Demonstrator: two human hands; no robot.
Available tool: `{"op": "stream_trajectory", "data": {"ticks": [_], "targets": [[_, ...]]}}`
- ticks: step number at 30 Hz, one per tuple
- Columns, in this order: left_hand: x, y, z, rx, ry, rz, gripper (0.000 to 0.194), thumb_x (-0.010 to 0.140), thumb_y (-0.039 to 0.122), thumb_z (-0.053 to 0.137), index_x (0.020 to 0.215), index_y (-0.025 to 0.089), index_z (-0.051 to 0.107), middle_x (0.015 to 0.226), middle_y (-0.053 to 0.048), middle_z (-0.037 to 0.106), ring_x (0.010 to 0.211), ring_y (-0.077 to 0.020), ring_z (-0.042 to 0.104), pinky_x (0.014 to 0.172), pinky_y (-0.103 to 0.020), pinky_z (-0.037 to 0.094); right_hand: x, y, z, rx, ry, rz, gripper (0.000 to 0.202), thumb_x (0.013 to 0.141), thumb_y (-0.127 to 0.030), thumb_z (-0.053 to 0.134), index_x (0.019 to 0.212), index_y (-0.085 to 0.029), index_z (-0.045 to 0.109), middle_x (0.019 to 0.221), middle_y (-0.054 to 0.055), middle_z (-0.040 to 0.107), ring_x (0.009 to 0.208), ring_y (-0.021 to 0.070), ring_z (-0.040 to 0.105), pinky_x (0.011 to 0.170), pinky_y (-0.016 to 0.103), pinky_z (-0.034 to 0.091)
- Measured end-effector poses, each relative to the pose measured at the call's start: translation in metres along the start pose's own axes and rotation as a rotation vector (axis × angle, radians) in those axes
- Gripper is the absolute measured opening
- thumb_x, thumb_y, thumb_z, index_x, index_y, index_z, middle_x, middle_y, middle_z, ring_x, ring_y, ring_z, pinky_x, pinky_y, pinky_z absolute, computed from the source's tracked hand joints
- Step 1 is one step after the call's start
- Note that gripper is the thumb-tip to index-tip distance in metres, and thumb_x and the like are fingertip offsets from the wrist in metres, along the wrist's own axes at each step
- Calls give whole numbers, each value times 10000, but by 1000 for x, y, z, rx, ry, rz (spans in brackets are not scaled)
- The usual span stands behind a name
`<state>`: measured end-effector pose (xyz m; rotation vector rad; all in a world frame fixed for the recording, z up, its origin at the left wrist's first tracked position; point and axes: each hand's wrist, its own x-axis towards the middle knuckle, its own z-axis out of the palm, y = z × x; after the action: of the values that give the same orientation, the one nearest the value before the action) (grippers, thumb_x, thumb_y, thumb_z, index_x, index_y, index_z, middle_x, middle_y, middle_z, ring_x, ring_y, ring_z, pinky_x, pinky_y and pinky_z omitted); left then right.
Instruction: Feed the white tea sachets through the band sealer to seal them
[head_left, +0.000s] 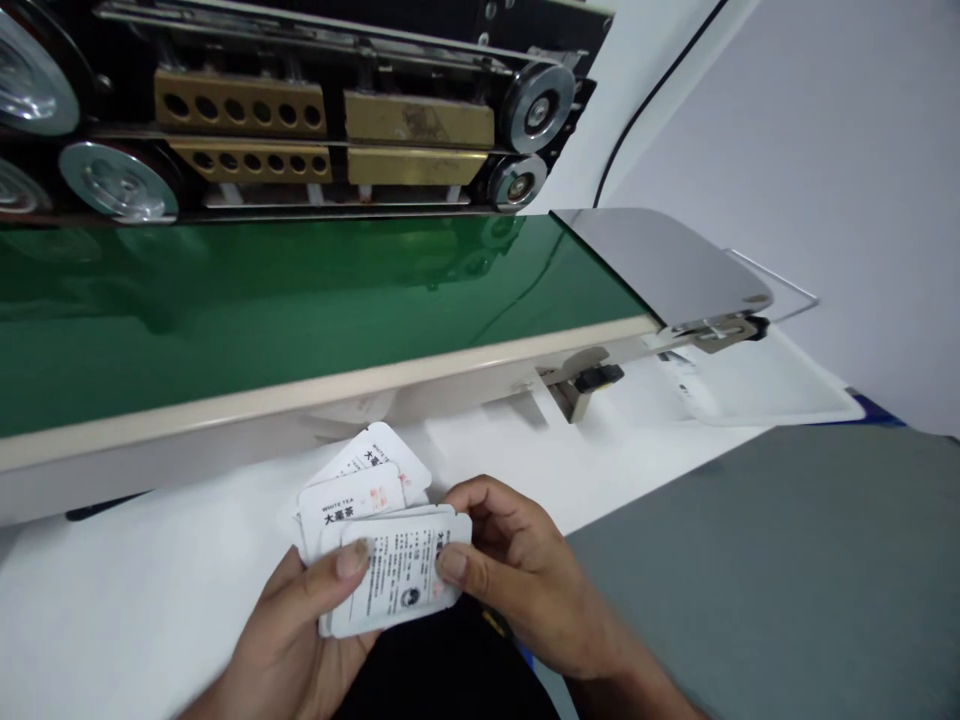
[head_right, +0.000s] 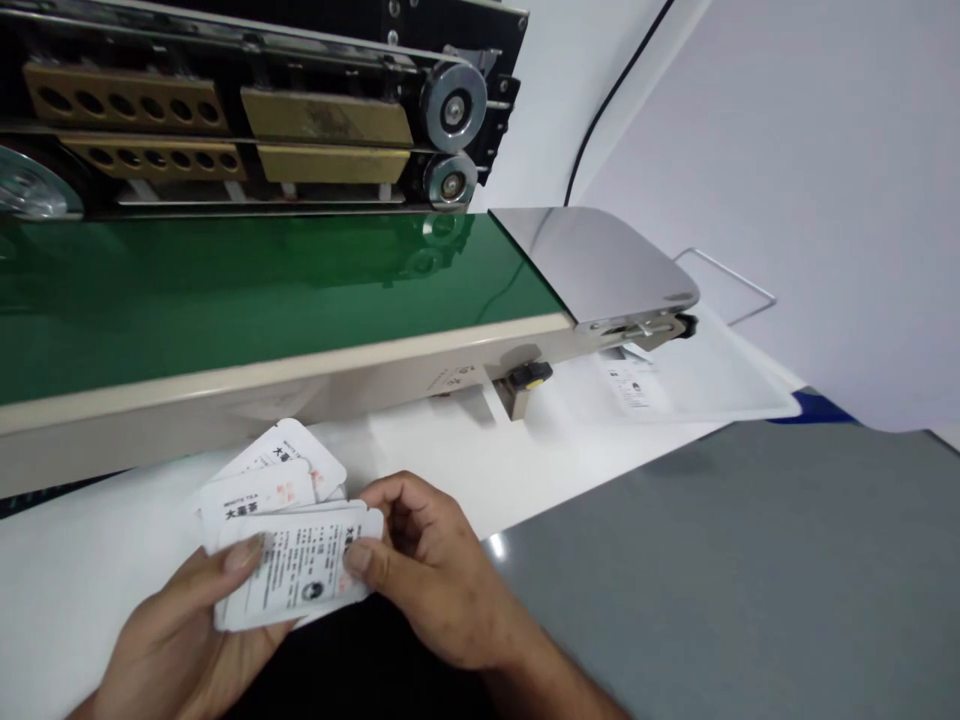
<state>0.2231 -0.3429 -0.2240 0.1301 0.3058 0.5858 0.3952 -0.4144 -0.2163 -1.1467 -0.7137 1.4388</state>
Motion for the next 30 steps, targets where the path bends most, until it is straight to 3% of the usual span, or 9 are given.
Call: {"op": "stream_trajectory", "data": {"ticks": [6,10,12,15,17,20,24,27,30], "targets": [[-2,1,5,-19,33,25,532,896,117,472,1410,252,450,1225,-73,710,1174,-240,620,943,-319,537,0,2,0,2,42,52,265,812,-281,761,953,-156,574,820,17,667,719,102,626,650,224,494],[-3,0,13,45,182,48,657,820,96,583,1429,278,416,1194,-53,728,1169,-252,625,951,-332,537,0,-4,-7,-69,91,40,227,853,-316,717,895,-157,560,770,15,656,695,97,598,627,210,473],[-3,-1,15,102,328,52,758,787,55,617,1453,310,360,1108,-26,764,1120,-237,655,934,-324,545,-5,-12,-11,-145,137,-74,154,899,-293,663,903,-174,565,758,-3,615,613,68,527,548,181,419],[-3,-4,15,192,514,40,911,745,15,673,1477,375,267,971,36,794,1044,-212,691,896,-294,560,-17,-31,-17,-294,129,-341,16,918,-213,614,918,-228,618,897,8,545,592,66,469,504,197,401],[-3,-5,16,225,541,17,932,758,49,696,1485,393,226,933,45,796,1043,-213,691,879,-284,566,-22,-44,-20,-344,91,-482,90,902,-191,612,905,-268,658,1023,31,505,713,123,539,559,254,473],[-2,-3,17,245,547,-30,908,805,108,682,1502,384,168,927,19,796,1032,-225,697,846,-281,581,-17,-53,-23,-301,62,-558,88,899,-223,611,854,-273,668,1173,43,470,881,197,587,633,329,537],[-2,-1,20,247,568,-49,937,799,115,688,1508,383,138,919,19,797,981,-229,716,790,-253,595,1,-48,-25,-271,16,-496,181,916,-269,594,750,-200,613,1261,57,466,887,172,601,627,288,531],[-3,-1,21,264,591,-44,962,781,84,693,1502,398,140,891,43,799,986,-211,714,781,-235,591,1,-48,-25,-309,-62,-407,204,930,-249,561,739,-180,588,1081,72,556,794,138,598,600,252,505],[-4,-2,20,257,614,-43,932,792,93,688,1502,383,159,890,36,801,975,-203,719,773,-226,589,-10,-57,-19,-432,-224,-352,250,946,-224,506,714,-174,585,916,64,611,756,133,605,666,269,510]]}}
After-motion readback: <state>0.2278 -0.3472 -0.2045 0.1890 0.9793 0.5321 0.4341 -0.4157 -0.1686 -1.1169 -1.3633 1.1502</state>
